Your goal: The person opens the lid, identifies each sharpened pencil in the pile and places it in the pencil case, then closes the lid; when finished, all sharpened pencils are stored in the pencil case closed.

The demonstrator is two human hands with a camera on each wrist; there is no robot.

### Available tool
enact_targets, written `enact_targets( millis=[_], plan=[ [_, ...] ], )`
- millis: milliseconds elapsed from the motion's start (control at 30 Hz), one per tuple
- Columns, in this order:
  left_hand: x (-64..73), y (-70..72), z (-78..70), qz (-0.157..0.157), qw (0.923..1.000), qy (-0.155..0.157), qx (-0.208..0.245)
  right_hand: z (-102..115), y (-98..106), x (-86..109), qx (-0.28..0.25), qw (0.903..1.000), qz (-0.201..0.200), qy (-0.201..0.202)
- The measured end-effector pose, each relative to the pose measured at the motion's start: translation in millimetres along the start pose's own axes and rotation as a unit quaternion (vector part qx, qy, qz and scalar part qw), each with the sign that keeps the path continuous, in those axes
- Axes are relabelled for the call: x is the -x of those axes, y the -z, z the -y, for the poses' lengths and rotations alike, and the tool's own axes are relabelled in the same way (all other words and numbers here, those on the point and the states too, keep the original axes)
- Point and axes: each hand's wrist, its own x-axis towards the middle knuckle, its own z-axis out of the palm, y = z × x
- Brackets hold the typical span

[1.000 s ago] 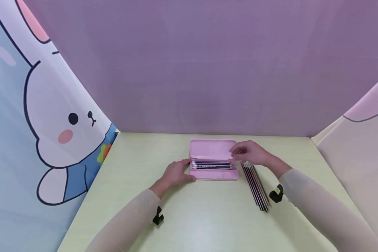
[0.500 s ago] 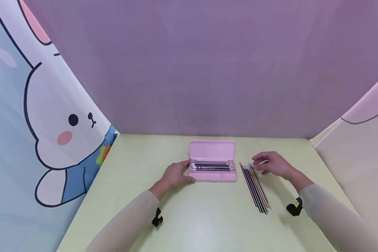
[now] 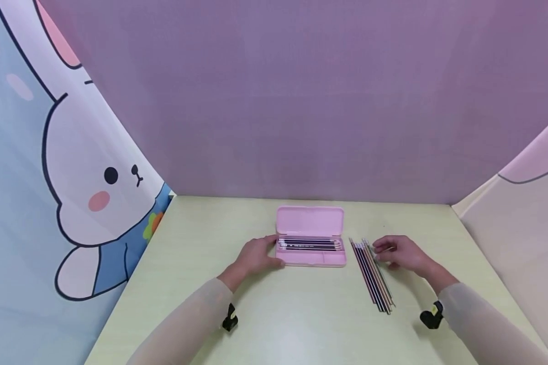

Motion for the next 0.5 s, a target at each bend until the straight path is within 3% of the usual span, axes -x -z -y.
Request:
enact_targets(
  millis=[500],
  plan=[
    [1.1, -0.3, 0.6, 0.000, 1.0000, 0.004, 0.003, -5.5, -8.2, -3.4, 0.048, 0.9986, -0.021, 0.007]
  ],
)
